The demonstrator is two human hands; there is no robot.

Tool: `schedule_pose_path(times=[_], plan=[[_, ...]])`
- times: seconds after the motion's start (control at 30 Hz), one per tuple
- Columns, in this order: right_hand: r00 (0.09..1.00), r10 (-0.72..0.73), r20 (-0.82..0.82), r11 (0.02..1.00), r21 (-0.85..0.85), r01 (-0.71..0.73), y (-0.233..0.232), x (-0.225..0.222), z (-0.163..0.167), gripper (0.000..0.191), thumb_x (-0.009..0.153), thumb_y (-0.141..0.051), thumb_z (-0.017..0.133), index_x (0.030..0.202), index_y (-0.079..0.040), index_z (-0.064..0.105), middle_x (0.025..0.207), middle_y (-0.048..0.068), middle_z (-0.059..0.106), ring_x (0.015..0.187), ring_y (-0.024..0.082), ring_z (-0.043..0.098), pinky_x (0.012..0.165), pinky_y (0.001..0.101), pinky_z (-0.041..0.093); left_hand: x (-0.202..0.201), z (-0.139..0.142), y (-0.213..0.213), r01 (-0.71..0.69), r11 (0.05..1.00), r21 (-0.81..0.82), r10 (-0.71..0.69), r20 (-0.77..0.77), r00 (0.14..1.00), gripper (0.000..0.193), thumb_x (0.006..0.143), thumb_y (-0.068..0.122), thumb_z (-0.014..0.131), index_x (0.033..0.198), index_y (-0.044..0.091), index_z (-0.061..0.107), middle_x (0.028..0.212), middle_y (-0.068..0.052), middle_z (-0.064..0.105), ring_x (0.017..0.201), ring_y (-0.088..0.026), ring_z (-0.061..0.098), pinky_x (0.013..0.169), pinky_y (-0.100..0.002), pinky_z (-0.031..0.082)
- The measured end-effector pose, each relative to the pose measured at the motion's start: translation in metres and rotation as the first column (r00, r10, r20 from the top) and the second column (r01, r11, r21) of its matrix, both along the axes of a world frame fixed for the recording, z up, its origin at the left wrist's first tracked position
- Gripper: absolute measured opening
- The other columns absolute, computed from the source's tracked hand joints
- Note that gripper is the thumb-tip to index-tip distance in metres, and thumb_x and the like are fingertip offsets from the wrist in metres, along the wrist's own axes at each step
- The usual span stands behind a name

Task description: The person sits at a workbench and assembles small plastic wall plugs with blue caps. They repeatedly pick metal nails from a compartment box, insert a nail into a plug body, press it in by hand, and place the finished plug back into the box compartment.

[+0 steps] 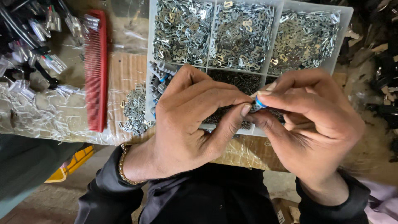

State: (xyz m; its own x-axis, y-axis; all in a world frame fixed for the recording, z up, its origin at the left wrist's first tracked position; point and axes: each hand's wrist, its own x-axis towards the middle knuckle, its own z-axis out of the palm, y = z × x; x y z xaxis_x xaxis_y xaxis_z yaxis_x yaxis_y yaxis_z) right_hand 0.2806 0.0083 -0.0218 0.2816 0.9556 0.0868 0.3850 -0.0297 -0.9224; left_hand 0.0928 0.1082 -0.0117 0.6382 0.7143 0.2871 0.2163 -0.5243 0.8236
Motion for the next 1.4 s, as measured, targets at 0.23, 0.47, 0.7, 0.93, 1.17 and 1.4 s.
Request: schedule_pose_path(times=[0.23,0.47,0.7,0.93,1.17,1.4], plan=[[0.998,0.044,0.055,0.997,0.061,-0.048,0.003,-0.002,-0.002,0.026,0.087,0.002,0.085,0.109,-0.001,0.072,0.118,0.015,0.064,0.075,0.004,0.064,0.052,0.013,0.048,-0.002,-0.006,-0.004,-0.023,0.998,0.05,0.023,-0.003,1.0,0.015,0.095,0.015,0.086,0.102,0.009,0.074,0.1,-0.001,0.075,0.088,-0.017,0.064,0.081,-0.03,0.049],[0.999,-0.003,0.048,1.0,0.031,0.002,0.001,0.002,0.004,0.031,0.09,0.003,0.084,0.116,0.0,0.068,0.123,0.016,0.064,0.092,0.009,0.071,0.067,0.0153,0.059,0.007,-0.006,0.003,-0.07,0.962,0.266,0.093,-0.075,0.993,0.017,0.094,0.012,0.084,0.105,0.006,0.073,0.098,-0.003,0.072,0.086,-0.021,0.057,0.077,-0.034,0.045],[1.0,-0.009,0.0,1.0,0.017,0.009,0.005,0.001,0.007,0.033,0.09,0.008,0.081,0.118,0.004,0.064,0.128,0.018,0.064,0.093,0.011,0.073,0.075,0.0182,0.064,0.008,-0.001,0.003,-0.003,0.974,0.224,0.038,-0.15,0.988,0.014,0.093,0.01,0.084,0.1,0.007,0.073,0.098,-0.004,0.071,0.086,-0.025,0.058,0.078,-0.04,0.045],[0.999,0.035,-0.014,0.999,0.014,-0.035,0.006,-0.002,0.009,0.03,0.089,0.008,0.079,0.115,0.004,0.064,0.124,0.018,0.063,0.099,0.015,0.073,0.078,0.0199,0.065,0.0,-0.01,-0.003,-0.042,0.999,0.014,0.041,0.089,0.995,0.018,0.095,-0.001,0.08,0.11,0.004,0.073,0.105,-0.006,0.076,0.093,-0.016,0.071,0.076,-0.026,0.06],[0.999,0.05,0.016,0.998,0.023,-0.051,0.004,-0.003,0.006,0.024,0.087,0.004,0.081,0.105,0.002,0.066,0.116,0.016,0.064,0.1,0.018,0.076,0.074,0.0199,0.065,-0.003,-0.015,-0.01,-0.024,0.998,-0.055,0.032,0.145,0.989,0.019,0.093,0.0,0.082,0.109,0.003,0.071,0.103,-0.006,0.077,0.094,-0.014,0.073,0.072,-0.023,0.062],[1.0,0.026,0.002,0.997,0.069,-0.026,0.019,-0.004,0.009,0.021,0.088,0.008,0.078,0.105,0.003,0.068,0.112,0.017,0.068,0.09,0.016,0.079,0.072,0.0249,0.065,-0.001,-0.008,0.001,-0.04,0.988,0.148,0.038,0.017,0.999,0.017,0.086,0.0,0.081,0.099,0.007,0.073,0.095,0.0,0.077,0.077,-0.015,0.062,0.072,-0.033,0.044]])
